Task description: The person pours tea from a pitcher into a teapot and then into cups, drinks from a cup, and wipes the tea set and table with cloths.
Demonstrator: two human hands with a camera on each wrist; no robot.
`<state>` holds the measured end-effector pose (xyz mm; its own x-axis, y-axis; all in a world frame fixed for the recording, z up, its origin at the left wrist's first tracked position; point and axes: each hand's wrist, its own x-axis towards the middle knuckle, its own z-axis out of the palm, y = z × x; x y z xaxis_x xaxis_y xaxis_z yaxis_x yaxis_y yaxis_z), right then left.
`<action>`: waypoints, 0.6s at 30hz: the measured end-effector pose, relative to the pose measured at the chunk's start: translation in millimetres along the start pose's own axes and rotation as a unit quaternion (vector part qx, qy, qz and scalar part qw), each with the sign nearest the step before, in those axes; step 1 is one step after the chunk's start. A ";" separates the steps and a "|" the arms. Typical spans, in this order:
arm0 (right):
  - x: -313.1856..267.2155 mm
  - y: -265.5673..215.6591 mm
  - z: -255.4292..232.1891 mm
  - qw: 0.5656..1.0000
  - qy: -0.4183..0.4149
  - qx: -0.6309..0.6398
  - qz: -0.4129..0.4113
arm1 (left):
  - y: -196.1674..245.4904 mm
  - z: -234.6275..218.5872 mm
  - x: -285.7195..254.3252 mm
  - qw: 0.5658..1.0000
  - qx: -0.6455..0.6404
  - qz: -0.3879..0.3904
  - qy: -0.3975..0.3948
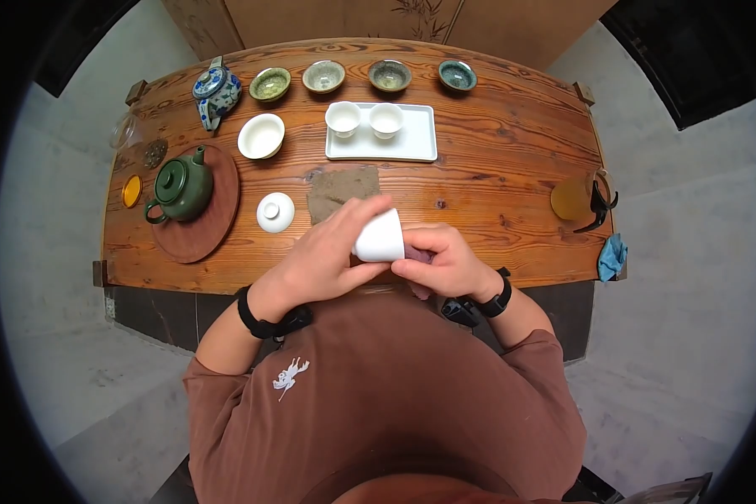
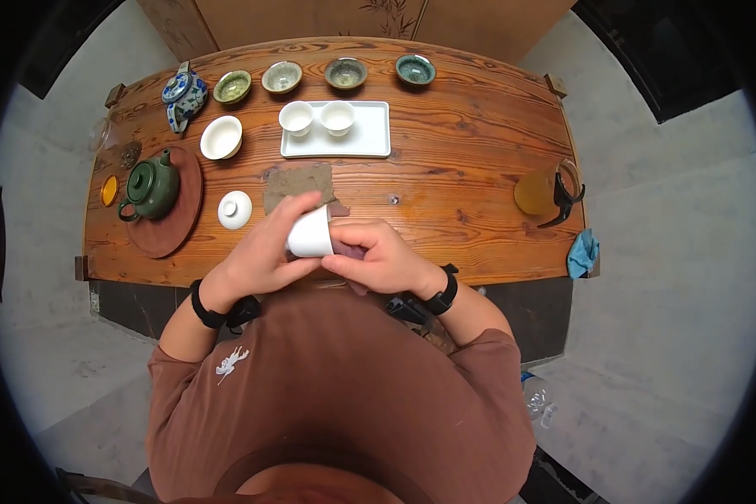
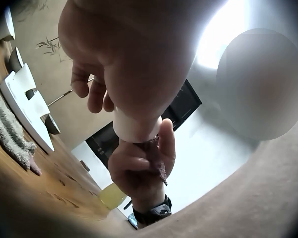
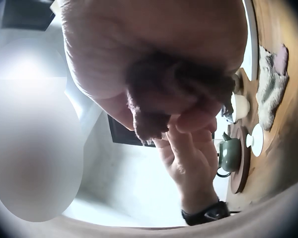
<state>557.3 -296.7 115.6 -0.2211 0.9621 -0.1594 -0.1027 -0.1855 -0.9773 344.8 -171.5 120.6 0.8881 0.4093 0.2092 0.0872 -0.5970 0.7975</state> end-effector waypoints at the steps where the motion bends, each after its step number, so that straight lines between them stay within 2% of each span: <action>1: 3.6 5.0 -0.3 0.991 0.011 -0.090 -0.095 | -0.4 0.4 -0.8 0.997 -0.075 -0.013 -0.008; 3: 13.7 18.7 -3.3 0.922 0.031 -0.263 -0.282 | -4.0 0.5 -3.4 0.974 -0.222 -0.039 -0.021; 6: 14.4 22.5 -0.3 0.923 0.010 -0.253 -0.289 | -17.0 -4.3 -3.1 0.963 -0.236 -0.091 -0.090; 7: 15.7 21.7 1.2 0.921 0.003 -0.252 -0.295 | -15.6 -4.4 -4.1 0.970 -0.212 -0.087 -0.084; 8: 11.1 17.1 -0.4 0.969 -0.022 -0.158 -0.187 | -12.9 -3.3 -4.6 0.976 -0.188 -0.081 -0.080; 9: 2.5 8.9 -4.2 0.994 -0.045 -0.060 -0.074 | -10.6 -2.3 -4.0 0.981 -0.164 -0.076 -0.076; 10: -1.8 3.0 -5.6 0.996 -0.068 0.039 0.042 | -9.3 -2.1 -2.1 0.993 -0.084 -0.041 -0.065; 12: 3.3 17.9 -8.0 0.996 -0.033 0.084 -0.002 | -7.9 -2.2 1.8 0.996 0.075 0.027 -0.043; 14: 8.3 23.4 -5.7 0.995 0.004 0.093 -0.028 | -14.6 3.9 2.9 0.992 0.105 0.074 0.013; 15: 4.9 22.6 -5.3 0.997 0.005 0.071 -0.012 | -17.0 6.6 3.5 0.987 0.119 0.098 0.042; 17: 0.5 4.7 1.6 0.999 0.010 0.027 0.021 | -13.7 12.2 2.6 0.997 -0.055 0.049 0.039; 18: 1.3 6.1 1.3 0.999 0.014 -0.032 -0.028 | -12.3 13.9 1.4 0.989 -0.142 0.023 0.037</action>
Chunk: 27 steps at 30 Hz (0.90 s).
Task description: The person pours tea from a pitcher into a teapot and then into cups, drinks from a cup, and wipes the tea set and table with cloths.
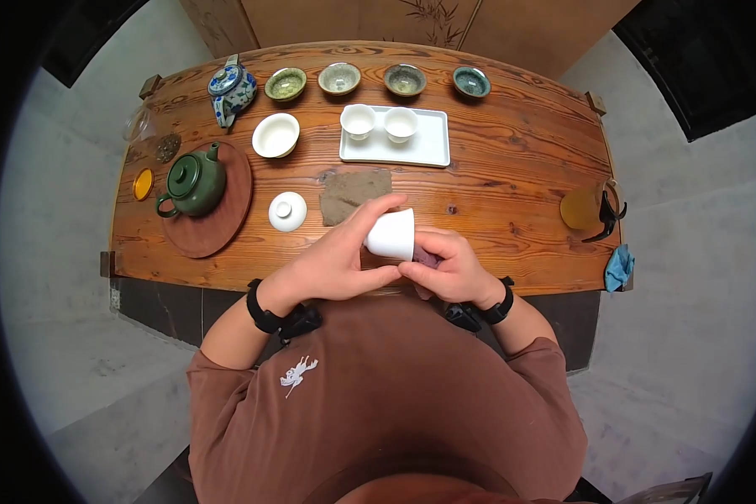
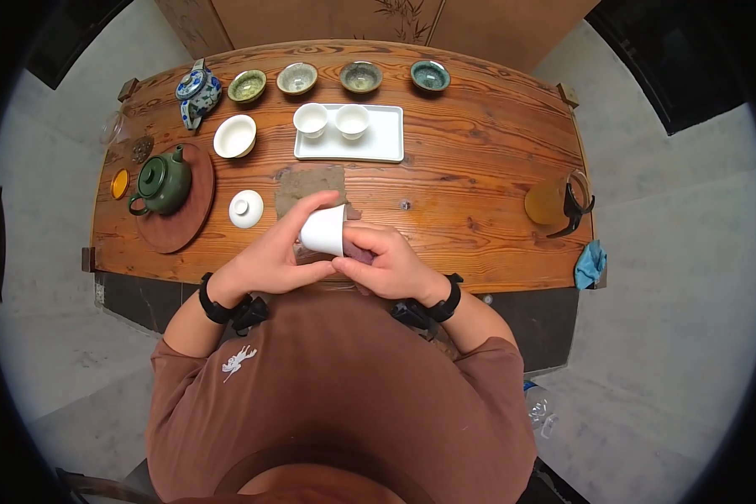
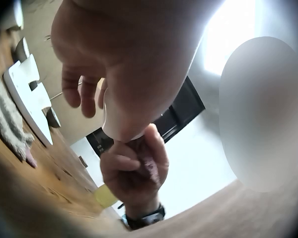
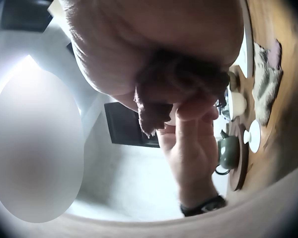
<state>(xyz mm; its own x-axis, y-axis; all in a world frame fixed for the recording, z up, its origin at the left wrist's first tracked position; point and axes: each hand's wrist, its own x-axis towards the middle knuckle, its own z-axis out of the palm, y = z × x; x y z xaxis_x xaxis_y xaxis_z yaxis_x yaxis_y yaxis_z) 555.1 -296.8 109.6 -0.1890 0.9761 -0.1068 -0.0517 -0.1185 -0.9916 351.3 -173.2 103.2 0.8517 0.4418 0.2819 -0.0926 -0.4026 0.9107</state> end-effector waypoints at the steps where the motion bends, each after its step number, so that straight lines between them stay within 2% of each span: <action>1: 1.4 3.6 -0.6 0.997 0.004 -0.059 -0.050 | 0.9 -1.5 -1.7 0.996 -0.069 -0.044 -0.024; 2: 3.3 7.7 -1.2 0.988 0.007 -0.117 -0.100 | 2.7 -4.9 -4.0 0.986 -0.137 -0.087 -0.048; 3: 9.0 13.1 -1.1 0.970 0.021 -0.160 -0.183 | 4.5 -8.2 -6.3 0.968 -0.204 -0.130 -0.071; 5: 24.2 24.9 0.2 0.906 0.048 -0.241 -0.346 | 6.3 -18.5 -4.2 0.935 -0.261 -0.227 -0.082; 6: 25.8 29.4 0.7 0.903 0.044 -0.244 -0.350 | 6.4 -21.5 -3.3 0.913 -0.289 -0.275 -0.087; 7: 27.4 31.4 1.6 0.901 0.039 -0.247 -0.354 | 4.4 -19.9 -3.2 0.931 -0.253 -0.252 -0.077; 9: 22.4 29.5 1.6 0.962 0.005 -0.136 -0.237 | -0.6 -13.3 -1.1 0.960 -0.180 -0.205 -0.057; 10: 11.6 20.2 1.5 0.994 -0.025 -0.017 -0.107 | 0.0 -11.7 -0.6 0.985 -0.083 -0.147 -0.047; 11: 4.1 14.9 -1.1 0.993 -0.053 0.102 0.028 | 0.7 -9.8 -1.0 0.995 0.015 -0.087 -0.036; 12: 4.7 18.3 -7.8 0.978 -0.081 0.189 0.024 | 1.1 -8.1 -1.5 0.993 0.113 -0.027 -0.024; 15: 9.7 47.6 -6.9 0.969 0.012 0.245 0.026 | -1.2 -5.3 0.6 0.962 0.257 0.086 -0.018; 16: 9.2 49.5 -7.3 0.979 0.027 0.202 0.015 | -2.6 -5.1 0.2 0.966 0.247 0.076 -0.019; 19: 3.7 12.3 1.1 0.998 0.030 -0.046 -0.008 | 5.9 -1.4 -0.1 0.999 0.032 -0.027 -0.001; 20: 12.2 21.1 -2.3 0.954 0.036 -0.226 -0.195 | 7.5 -3.0 -1.1 0.999 -0.027 -0.032 -0.004; 23: 15.5 25.5 2.2 0.939 0.021 -0.242 -0.244 | 2.8 -14.7 0.6 0.977 -0.080 -0.186 -0.067; 24: 15.1 30.5 0.5 0.948 -0.005 -0.225 -0.227 | -5.4 -14.2 -0.3 0.976 -0.090 -0.182 -0.076; 25: 11.7 25.2 0.1 0.986 -0.020 -0.120 -0.110 | -6.0 -13.9 -1.1 0.983 -0.057 -0.157 -0.078; 26: 6.2 15.1 -0.2 0.999 -0.034 -0.012 0.010 | -6.0 -13.5 -1.1 0.988 -0.025 -0.131 -0.081; 27: 5.1 16.0 -2.8 0.995 -0.046 0.070 0.054 | -5.9 -13.1 -0.4 0.991 0.008 -0.105 -0.084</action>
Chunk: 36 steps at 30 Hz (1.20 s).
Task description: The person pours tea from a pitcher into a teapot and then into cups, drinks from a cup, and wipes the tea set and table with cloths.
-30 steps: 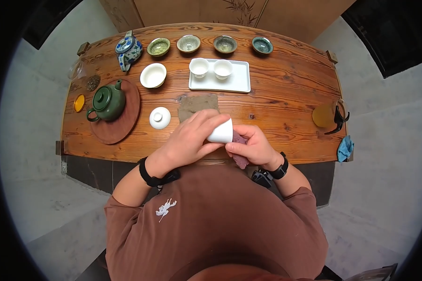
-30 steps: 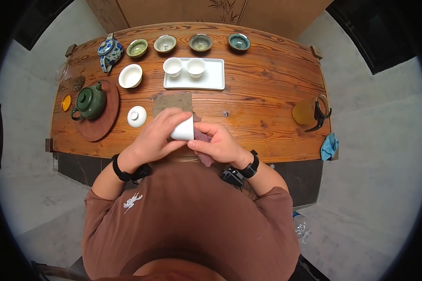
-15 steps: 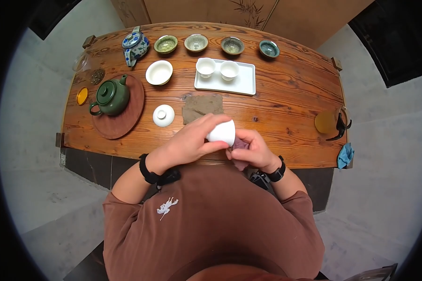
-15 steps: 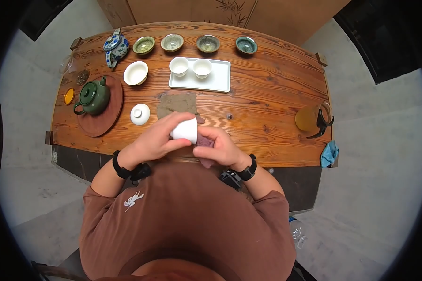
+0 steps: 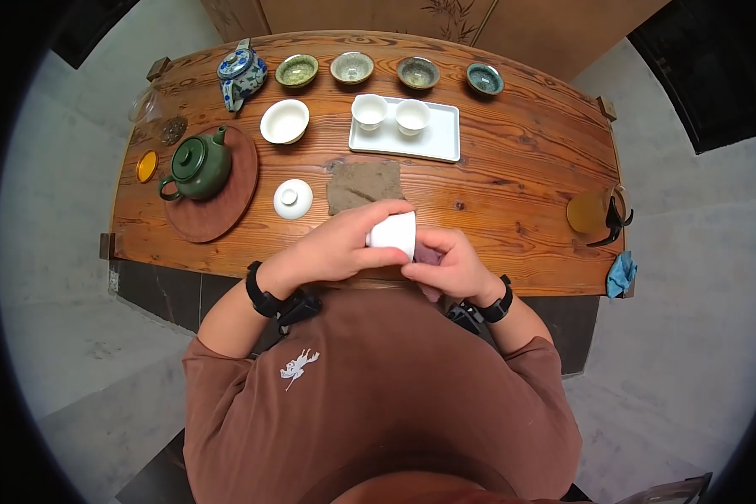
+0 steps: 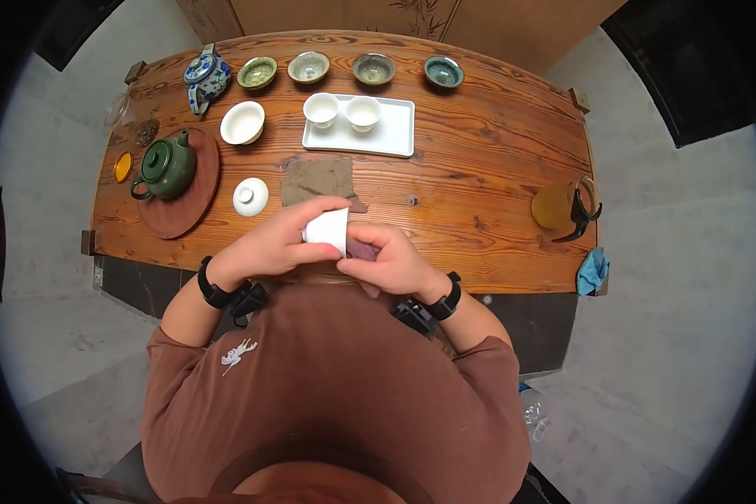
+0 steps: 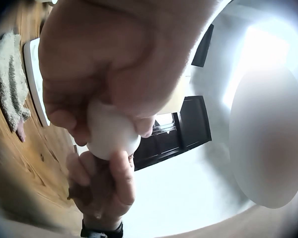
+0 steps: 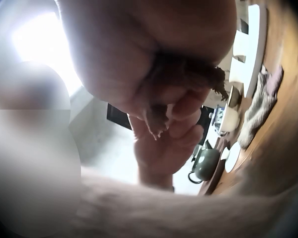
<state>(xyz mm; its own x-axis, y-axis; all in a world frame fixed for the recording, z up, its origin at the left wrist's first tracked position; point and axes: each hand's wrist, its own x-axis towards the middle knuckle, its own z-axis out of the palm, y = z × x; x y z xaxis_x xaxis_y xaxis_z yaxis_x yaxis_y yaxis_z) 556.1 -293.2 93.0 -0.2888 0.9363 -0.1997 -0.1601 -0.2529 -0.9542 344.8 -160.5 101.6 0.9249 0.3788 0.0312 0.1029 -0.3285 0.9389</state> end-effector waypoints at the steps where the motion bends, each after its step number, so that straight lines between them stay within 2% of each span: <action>1: -1.3 0.6 -2.6 0.996 -0.006 0.082 0.043 | 0.6 0.1 1.7 0.996 0.073 0.043 0.016; 3: 4.5 24.2 -15.2 0.982 -0.020 0.187 -0.017 | 2.7 0.1 5.0 0.967 0.215 0.126 0.047; 6: 7.2 34.5 -15.8 0.929 -0.002 0.369 -0.017 | 7.1 -0.9 4.6 0.918 0.365 0.151 0.041; 9: 0.2 19.4 -16.3 0.911 0.046 0.410 -0.025 | 2.6 -2.5 7.6 0.889 0.398 0.207 0.086; 11: -4.8 15.2 -26.7 0.888 0.054 0.453 -0.068 | -0.4 -3.2 9.7 0.914 0.330 0.195 0.132; 14: -9.7 16.0 -60.2 0.886 0.028 0.438 -0.147 | -5.5 1.3 19.0 0.943 0.230 0.156 0.184; 16: -9.5 25.6 -87.3 0.887 0.042 0.425 -0.176 | -0.1 4.7 28.0 0.958 0.161 0.112 0.209; 17: -8.1 26.5 -96.5 0.882 0.050 0.429 -0.191 | -0.5 4.6 32.7 0.961 0.152 0.087 0.212; 20: -9.5 36.2 -121.0 0.874 0.069 0.421 -0.232 | 6.4 4.6 57.6 0.968 0.111 0.074 0.214; 22: -10.9 43.2 -131.3 0.872 0.090 0.406 -0.257 | 16.4 5.4 79.6 0.967 0.141 0.075 0.199; 25: -14.0 49.5 -139.6 0.876 0.198 0.370 -0.238 | 19.1 4.6 119.3 0.965 0.194 0.070 0.164; 28: -15.8 53.1 -147.0 0.837 0.195 0.426 -0.283 | 6.2 1.6 162.6 0.946 0.274 0.105 0.140; 29: -18.0 54.3 -149.6 0.833 0.224 0.432 -0.264 | 5.2 1.5 174.6 0.940 0.292 0.113 0.134; 32: -18.7 52.3 -150.9 0.814 0.224 0.445 -0.298 | -9.9 0.5 203.2 0.937 0.322 0.083 0.110; 33: -18.8 52.9 -151.9 0.811 0.221 0.450 -0.301 | -12.2 0.2 208.5 0.932 0.345 0.047 0.097; 36: -20.1 53.2 -152.4 0.802 0.225 0.463 -0.303 | -21.8 -0.1 218.0 0.923 0.378 0.016 0.076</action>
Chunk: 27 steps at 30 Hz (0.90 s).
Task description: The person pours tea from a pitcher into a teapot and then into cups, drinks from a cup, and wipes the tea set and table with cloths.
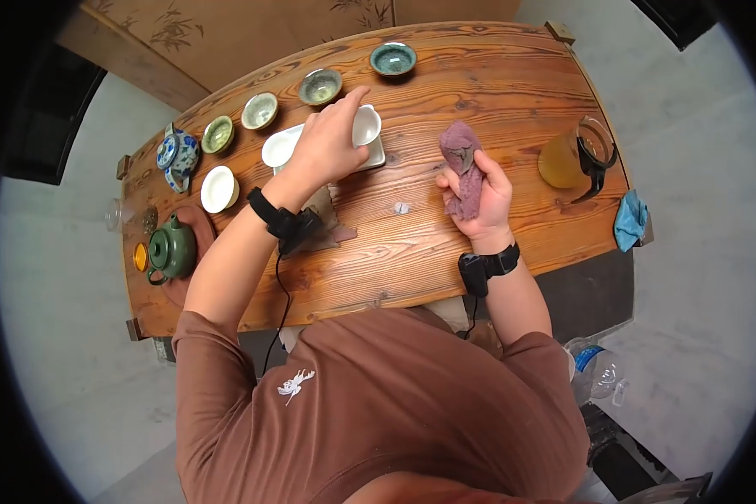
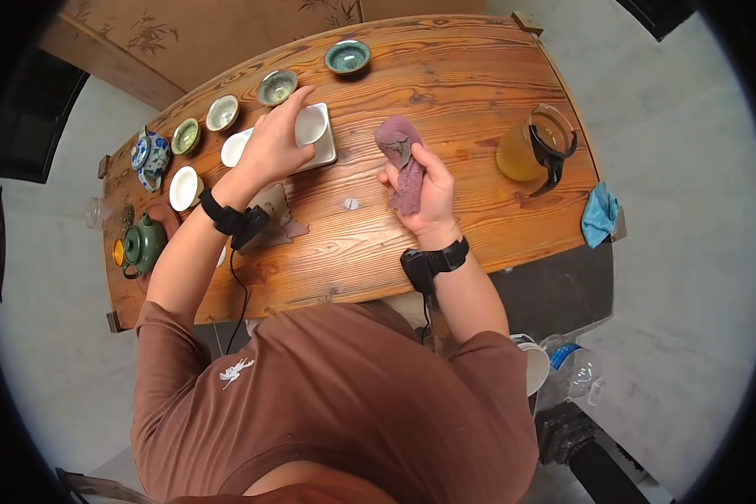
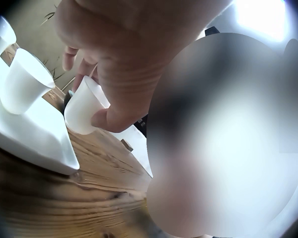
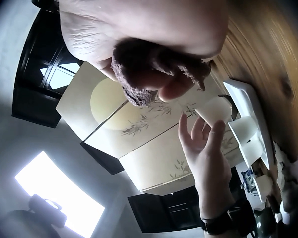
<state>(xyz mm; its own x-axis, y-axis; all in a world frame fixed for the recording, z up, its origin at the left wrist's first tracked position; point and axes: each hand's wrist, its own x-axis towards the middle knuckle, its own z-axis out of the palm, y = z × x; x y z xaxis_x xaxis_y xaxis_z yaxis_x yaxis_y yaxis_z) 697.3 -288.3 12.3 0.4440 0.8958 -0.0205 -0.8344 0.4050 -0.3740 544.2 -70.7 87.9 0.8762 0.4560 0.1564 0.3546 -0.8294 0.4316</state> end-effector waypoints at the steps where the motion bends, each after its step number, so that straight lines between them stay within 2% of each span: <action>1: -0.5 0.1 4.1 1.000 0.009 0.001 -0.001 | -3.7 3.3 1.8 1.000 -0.001 -0.007 -0.010; 6: -0.8 3.3 3.1 1.000 0.015 -0.007 0.011 | -6.2 7.5 3.2 0.998 0.028 -0.035 -0.044; 15: -0.6 6.5 4.4 0.999 0.013 -0.024 0.024 | -20.2 17.5 5.1 0.998 0.031 -0.037 -0.030; 18: 2.0 7.3 -3.4 0.999 -0.024 -0.014 0.037 | -23.3 20.8 2.6 0.999 0.042 -0.004 0.003; 21: 2.7 7.5 0.6 0.997 -0.040 -0.032 0.052 | -5.5 11.1 -9.3 0.984 0.092 0.084 0.124; 24: -3.5 13.6 16.5 0.990 -0.038 -0.122 0.063 | 21.0 -5.8 -40.8 0.981 -0.102 0.129 0.104; 25: -7.7 15.5 27.7 0.985 -0.045 -0.151 0.070 | 29.7 -5.7 -57.5 0.972 -0.219 0.070 0.036; 26: -10.7 19.3 36.1 0.979 -0.056 -0.179 0.081 | 37.6 -4.0 -74.0 0.943 -0.332 0.009 -0.025; 27: -11.3 24.1 26.6 0.969 -0.085 -0.210 0.101 | 41.7 -3.1 -87.4 0.925 -0.378 -0.023 -0.044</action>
<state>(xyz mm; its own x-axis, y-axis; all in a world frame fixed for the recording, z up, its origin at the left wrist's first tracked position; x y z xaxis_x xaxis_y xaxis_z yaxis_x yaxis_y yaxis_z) 663.5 -283.8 28.2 0.1948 0.9808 0.0076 -0.6762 0.1399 -0.7233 481.4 -144.1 95.0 0.9010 0.4292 0.0629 0.0929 -0.3325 0.9385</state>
